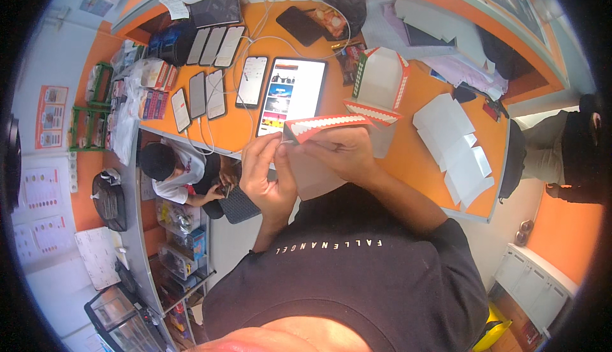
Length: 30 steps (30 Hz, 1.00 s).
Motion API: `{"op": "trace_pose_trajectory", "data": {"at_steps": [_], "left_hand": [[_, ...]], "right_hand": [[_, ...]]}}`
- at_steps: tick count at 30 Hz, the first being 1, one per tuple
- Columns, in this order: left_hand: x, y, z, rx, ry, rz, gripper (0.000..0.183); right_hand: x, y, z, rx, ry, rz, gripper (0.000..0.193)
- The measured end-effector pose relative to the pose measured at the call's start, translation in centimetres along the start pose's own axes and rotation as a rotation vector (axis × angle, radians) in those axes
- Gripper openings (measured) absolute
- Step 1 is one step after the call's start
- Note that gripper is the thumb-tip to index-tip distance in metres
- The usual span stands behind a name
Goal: The person unpacks a plastic-wrapped item, then folds and assembles flat cardboard pieces into small takeaway-style boxes at a counter. The person repeatedly folds flaps and tucks tabs to form the box shape.
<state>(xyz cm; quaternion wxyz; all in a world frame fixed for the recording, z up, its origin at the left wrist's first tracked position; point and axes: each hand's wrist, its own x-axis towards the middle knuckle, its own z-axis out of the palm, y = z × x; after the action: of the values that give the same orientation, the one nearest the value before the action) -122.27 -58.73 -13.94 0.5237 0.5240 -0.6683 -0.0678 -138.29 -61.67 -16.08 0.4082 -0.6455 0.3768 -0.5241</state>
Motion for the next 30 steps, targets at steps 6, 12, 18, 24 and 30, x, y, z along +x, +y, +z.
{"op": "trace_pose_trajectory", "data": {"at_steps": [6, 12, 18, 24, 30], "left_hand": [[0.4, -0.4, 0.1, 0.015, 0.005, 0.027, 0.013], [0.2, -0.3, -0.2, 0.054, -0.103, 0.055, 0.021], [0.1, 0.0, 0.3, 0.223, -0.243, 0.163, 0.038], [-0.7, -0.9, 1.6, 0.137, -0.086, 0.145, 0.036], [-1.3, -2.5, 1.6, 0.114, 0.12, 0.107, 0.032]], "right_hand": [[0.3, 0.8, 0.2, 0.075, -0.005, 0.0, 0.023], [0.5, 0.2, 0.2, -0.014, 0.011, -0.032, 0.024], [0.2, 1.8, 0.1, 0.104, 0.075, 0.044, 0.026], [-0.5, 1.4, 0.7, 0.257, 0.026, 0.144, 0.028], [-0.6, 0.2, 1.7, 0.188, -0.122, 0.111, 0.025]]}}
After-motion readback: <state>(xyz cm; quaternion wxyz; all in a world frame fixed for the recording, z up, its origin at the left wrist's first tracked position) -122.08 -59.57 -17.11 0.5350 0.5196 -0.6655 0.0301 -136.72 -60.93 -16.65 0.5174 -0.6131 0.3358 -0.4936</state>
